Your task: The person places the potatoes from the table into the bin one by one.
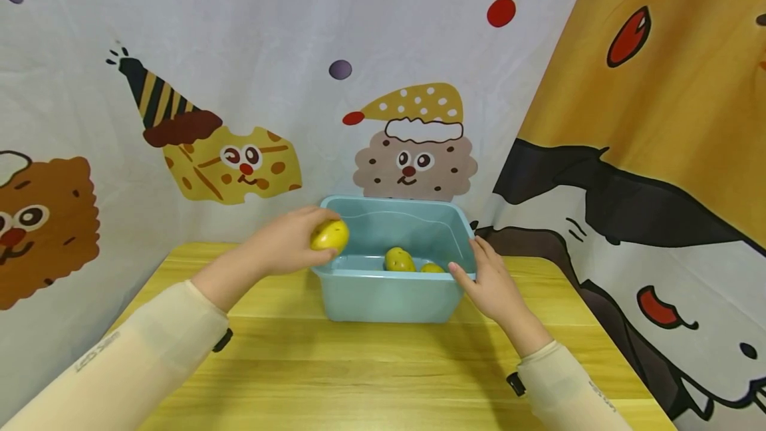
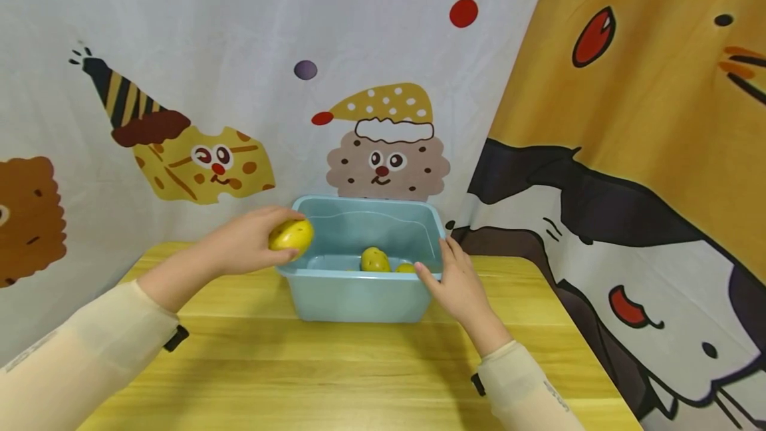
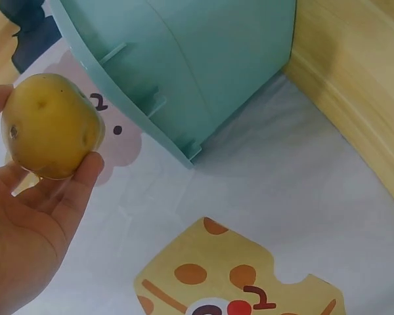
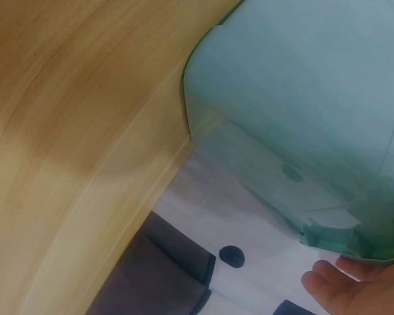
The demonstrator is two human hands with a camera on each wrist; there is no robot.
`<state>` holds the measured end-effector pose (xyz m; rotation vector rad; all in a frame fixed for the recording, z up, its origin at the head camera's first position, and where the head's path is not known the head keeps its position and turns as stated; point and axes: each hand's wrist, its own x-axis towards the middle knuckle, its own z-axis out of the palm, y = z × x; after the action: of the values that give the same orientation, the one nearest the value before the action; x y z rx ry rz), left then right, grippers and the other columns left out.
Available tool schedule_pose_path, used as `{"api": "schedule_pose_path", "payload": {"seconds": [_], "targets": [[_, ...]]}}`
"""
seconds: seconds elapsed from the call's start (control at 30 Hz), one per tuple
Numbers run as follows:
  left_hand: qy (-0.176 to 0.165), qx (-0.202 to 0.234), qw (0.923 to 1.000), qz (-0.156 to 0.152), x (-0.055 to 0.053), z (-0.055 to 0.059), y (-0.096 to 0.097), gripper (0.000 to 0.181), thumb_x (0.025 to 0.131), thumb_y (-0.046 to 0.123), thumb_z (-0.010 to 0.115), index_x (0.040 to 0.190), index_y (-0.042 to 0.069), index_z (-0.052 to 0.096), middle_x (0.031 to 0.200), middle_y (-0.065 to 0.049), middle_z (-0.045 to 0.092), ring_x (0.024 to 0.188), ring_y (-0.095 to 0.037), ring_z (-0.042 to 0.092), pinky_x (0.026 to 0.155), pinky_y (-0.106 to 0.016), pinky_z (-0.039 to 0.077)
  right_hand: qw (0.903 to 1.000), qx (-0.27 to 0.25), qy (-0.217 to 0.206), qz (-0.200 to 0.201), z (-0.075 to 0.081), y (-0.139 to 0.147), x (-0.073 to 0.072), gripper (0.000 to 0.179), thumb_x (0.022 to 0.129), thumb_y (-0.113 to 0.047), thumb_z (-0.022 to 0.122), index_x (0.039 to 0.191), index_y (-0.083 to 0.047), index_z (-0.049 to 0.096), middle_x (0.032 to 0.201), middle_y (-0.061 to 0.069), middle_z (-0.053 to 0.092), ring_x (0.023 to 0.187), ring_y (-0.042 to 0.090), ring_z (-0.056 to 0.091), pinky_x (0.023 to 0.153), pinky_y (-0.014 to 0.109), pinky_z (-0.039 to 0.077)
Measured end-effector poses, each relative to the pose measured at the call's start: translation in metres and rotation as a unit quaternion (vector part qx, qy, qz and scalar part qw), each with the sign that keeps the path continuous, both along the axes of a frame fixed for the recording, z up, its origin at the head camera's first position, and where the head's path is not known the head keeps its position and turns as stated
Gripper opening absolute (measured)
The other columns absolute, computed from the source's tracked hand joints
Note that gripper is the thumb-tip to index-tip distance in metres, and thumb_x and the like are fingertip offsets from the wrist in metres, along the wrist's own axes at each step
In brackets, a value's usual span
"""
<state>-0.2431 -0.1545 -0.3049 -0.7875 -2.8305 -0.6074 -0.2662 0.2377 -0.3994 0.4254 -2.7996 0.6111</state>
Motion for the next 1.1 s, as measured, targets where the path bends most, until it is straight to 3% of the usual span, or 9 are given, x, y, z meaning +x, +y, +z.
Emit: {"api": "schedule_pose_path", "payload": {"seconds": [0.57,0.83,1.1], "targets": [[-0.016,-0.013,0.9995,-0.024,-0.015,0.001,0.008,0.060,0.086,0.037,0.070,0.138,0.010,0.057,0.122,-0.007,0.063,0.094,-0.022,0.056,0.073,-0.035,0.047,1.0000,0.000,-0.001,0.001,-0.001,0.002,-0.001,0.086,0.101,-0.058,0.046,0.154,0.006,0.026,0.161,0.025,0.020,0.144,0.050,0.025,0.109,0.070,0.027],[-0.035,-0.028,0.9981,-0.041,-0.017,0.003,0.014,0.063,0.086,0.036,0.069,0.140,0.007,0.056,0.133,-0.009,0.061,0.106,-0.025,0.056,0.085,-0.040,0.048,1.0000,-0.004,-0.001,0.002,-0.002,0.002,-0.001,0.086,0.100,-0.058,0.047,0.155,0.006,0.027,0.162,0.025,0.020,0.143,0.050,0.025,0.109,0.070,0.028],[-0.050,-0.030,0.9966,-0.059,-0.021,0.012,0.015,0.060,0.085,0.032,0.070,0.138,0.006,0.058,0.120,-0.005,0.064,0.093,-0.021,0.055,0.078,-0.036,0.047,1.0000,-0.002,0.001,0.002,-0.002,0.003,-0.002,0.087,0.100,-0.059,0.046,0.155,0.006,0.027,0.161,0.025,0.020,0.144,0.049,0.025,0.110,0.069,0.027]]}}
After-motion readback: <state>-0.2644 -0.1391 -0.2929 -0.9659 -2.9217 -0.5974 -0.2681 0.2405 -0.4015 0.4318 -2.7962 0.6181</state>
